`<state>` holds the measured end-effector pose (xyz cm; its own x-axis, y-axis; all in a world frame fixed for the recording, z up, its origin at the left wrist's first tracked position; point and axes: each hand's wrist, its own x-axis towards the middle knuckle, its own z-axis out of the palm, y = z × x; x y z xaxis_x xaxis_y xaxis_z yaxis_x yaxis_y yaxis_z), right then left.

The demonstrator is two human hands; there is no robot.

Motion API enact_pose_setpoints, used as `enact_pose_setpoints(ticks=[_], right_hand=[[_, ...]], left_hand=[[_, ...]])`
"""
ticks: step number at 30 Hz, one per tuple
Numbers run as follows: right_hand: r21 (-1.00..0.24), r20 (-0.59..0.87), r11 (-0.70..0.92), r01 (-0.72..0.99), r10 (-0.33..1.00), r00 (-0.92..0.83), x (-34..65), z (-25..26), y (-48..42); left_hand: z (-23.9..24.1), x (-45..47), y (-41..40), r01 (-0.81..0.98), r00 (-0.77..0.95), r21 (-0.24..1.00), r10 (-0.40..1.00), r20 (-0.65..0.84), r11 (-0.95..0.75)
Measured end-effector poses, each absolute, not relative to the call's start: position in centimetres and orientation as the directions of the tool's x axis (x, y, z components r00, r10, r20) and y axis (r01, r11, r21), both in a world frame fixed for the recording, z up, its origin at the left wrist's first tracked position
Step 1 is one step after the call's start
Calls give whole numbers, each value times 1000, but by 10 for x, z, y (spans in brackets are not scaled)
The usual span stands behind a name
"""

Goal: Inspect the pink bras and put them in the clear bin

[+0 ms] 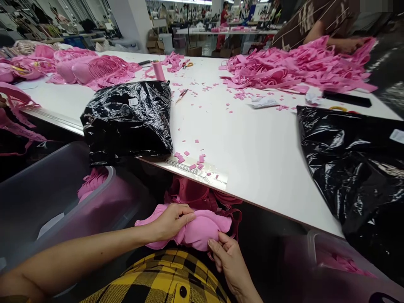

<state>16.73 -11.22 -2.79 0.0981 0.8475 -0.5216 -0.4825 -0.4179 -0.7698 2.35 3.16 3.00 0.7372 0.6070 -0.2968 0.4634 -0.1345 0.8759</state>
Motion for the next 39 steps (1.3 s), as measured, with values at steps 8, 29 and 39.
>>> enact_pose_setpoints(ticks=[8,29,39], right_hand=[[-745,-480,-409,-527,877,-3,164,-31,-111],[-958,-288,-274,-88,926,245,176,-21,-95],[-925,-365,-344,-159,922,128,175,-36,-106]], left_hand=[[26,18,24,500,785,863,459,-416,-74],[16,16,41,549,759,836,424,-494,-10],[10,16,38,515,768,847,367,-525,134]])
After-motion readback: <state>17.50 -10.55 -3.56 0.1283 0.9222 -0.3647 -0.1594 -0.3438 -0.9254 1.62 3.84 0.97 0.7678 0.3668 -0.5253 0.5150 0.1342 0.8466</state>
